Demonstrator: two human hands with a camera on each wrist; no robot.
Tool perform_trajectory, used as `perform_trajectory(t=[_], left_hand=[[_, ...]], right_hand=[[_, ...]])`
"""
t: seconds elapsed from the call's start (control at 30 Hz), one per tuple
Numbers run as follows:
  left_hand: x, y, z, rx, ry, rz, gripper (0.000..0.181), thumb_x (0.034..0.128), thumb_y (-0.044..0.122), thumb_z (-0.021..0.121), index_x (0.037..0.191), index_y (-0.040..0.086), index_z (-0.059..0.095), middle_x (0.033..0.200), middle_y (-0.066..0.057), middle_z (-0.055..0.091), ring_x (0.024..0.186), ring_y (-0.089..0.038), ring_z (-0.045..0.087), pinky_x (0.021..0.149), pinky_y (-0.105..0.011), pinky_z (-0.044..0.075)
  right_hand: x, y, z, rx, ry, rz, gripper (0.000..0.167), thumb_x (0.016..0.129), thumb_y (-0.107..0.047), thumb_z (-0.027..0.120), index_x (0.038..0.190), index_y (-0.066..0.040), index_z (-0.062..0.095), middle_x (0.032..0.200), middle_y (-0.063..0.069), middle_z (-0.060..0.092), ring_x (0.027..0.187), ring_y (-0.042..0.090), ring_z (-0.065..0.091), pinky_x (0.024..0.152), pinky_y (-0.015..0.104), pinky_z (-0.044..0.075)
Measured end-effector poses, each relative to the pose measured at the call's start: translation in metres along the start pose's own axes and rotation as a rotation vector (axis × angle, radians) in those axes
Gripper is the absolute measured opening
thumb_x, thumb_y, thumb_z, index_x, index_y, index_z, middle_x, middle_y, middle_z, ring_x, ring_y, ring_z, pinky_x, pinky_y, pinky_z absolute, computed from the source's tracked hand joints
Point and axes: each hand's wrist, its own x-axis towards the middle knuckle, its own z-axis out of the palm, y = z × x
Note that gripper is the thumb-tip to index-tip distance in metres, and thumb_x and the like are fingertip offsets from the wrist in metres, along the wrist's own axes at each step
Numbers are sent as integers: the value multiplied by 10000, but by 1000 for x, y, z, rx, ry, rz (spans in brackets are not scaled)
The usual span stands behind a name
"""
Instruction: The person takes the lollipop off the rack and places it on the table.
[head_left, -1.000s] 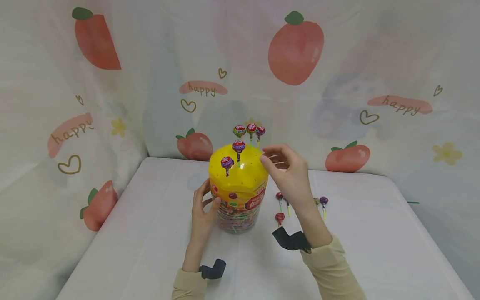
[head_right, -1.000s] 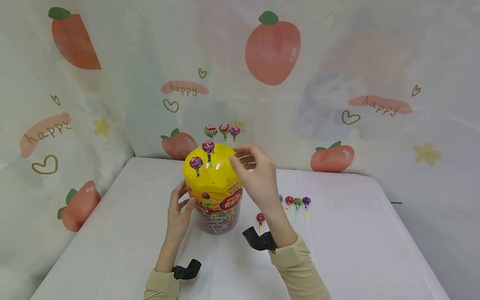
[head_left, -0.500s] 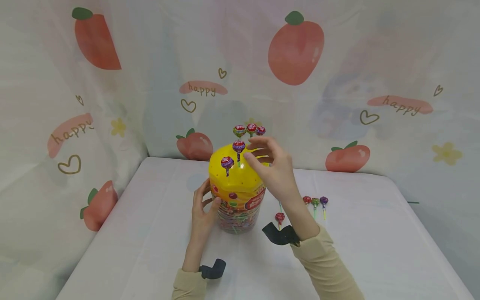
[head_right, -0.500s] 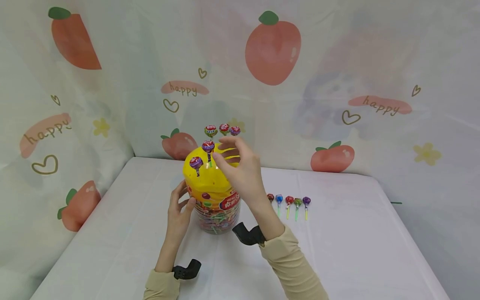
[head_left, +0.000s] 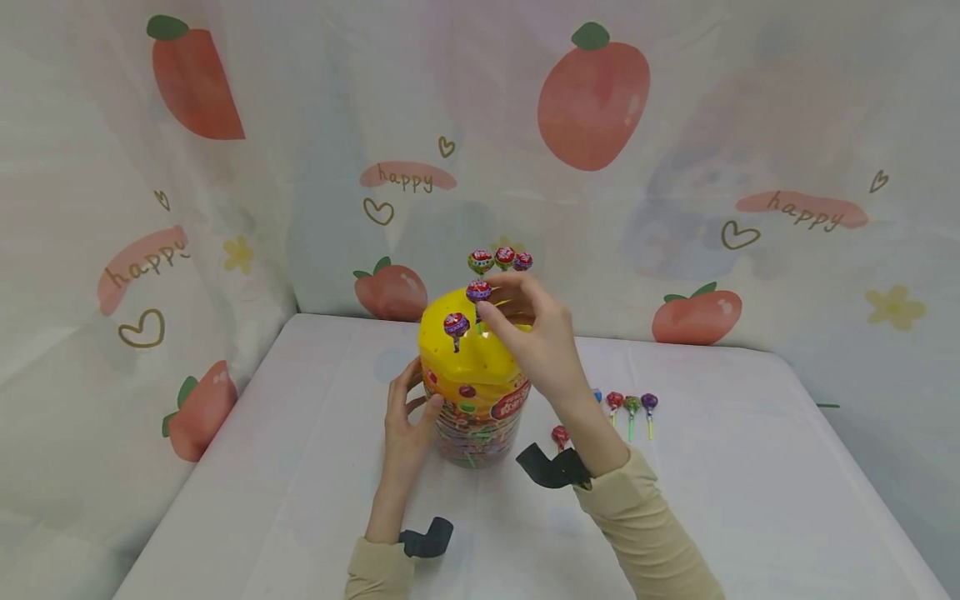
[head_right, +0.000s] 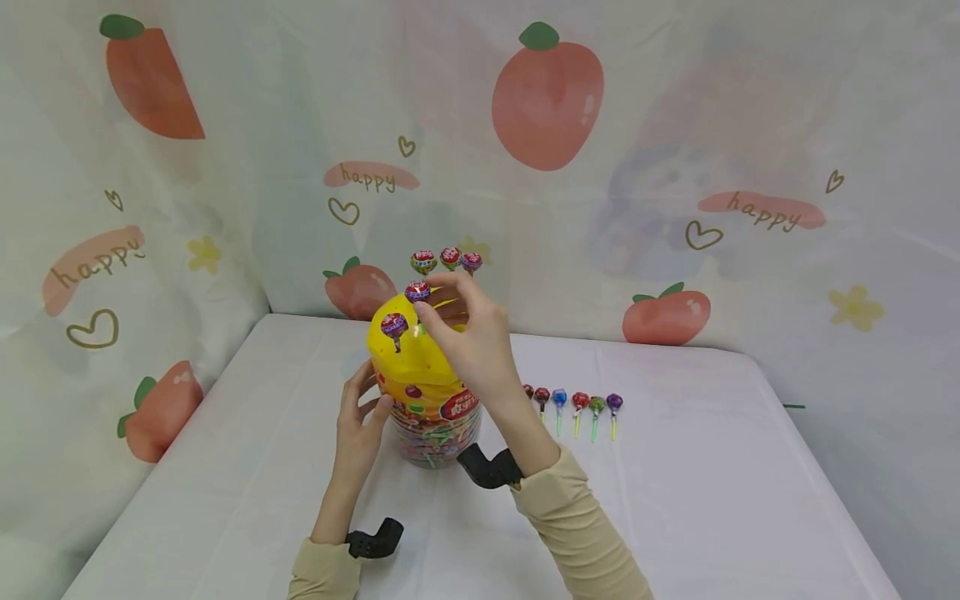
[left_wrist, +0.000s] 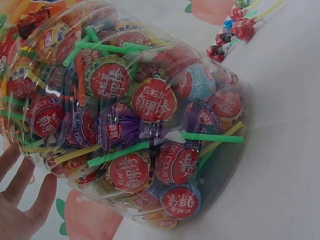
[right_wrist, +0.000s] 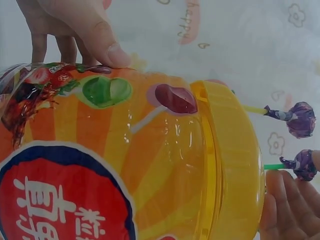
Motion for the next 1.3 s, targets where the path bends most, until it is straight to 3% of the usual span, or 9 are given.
perform_trajectory(t=[0.13,0.27,0.5,1.0,1.3], left_hand=[[-1,-1,0,23,14,3,603,909,66,619,1450,200,388,1404,-83,441,1296,-224,429,1047,-520,424],[-1,2,0,9,8,18,608,911,48,609,1458,181,380,1416,-116,431,1306,-268,421,1048,-555,410],[-8,37,-5,6,-20,36,572,926,68,594,1455,71,374,1406,-178,432,1296,-310,416,1039,-585,406],[-7,36,-4,-9,-18,42,576,919,38,590,1454,79,379,1400,-187,431,1277,-290,415,1038,-596,400],[-7,37,-4,-15,-22,24,577,920,32,586,1456,81,377,1403,-188,426,1286,-310,408,1047,-596,390]], right_hand=[[0,0,2,6,-2,5,311,906,-151,659,1202,-80,595,1049,112,675,933,207,655,848,224,533],[0,-1,2,9,1,0,297,911,-144,651,1194,-73,595,1026,121,679,915,211,649,829,209,530],[0,-1,2,-7,2,-4,298,917,-145,643,1200,-74,586,1028,122,675,919,208,640,834,219,530],[2,-8,-2,9,62,-36,292,923,-140,633,1199,-56,587,1001,126,684,898,191,642,833,171,516],[-6,-6,-12,30,112,7,295,921,-160,640,1200,-76,596,1014,109,664,879,112,622,825,172,499]])
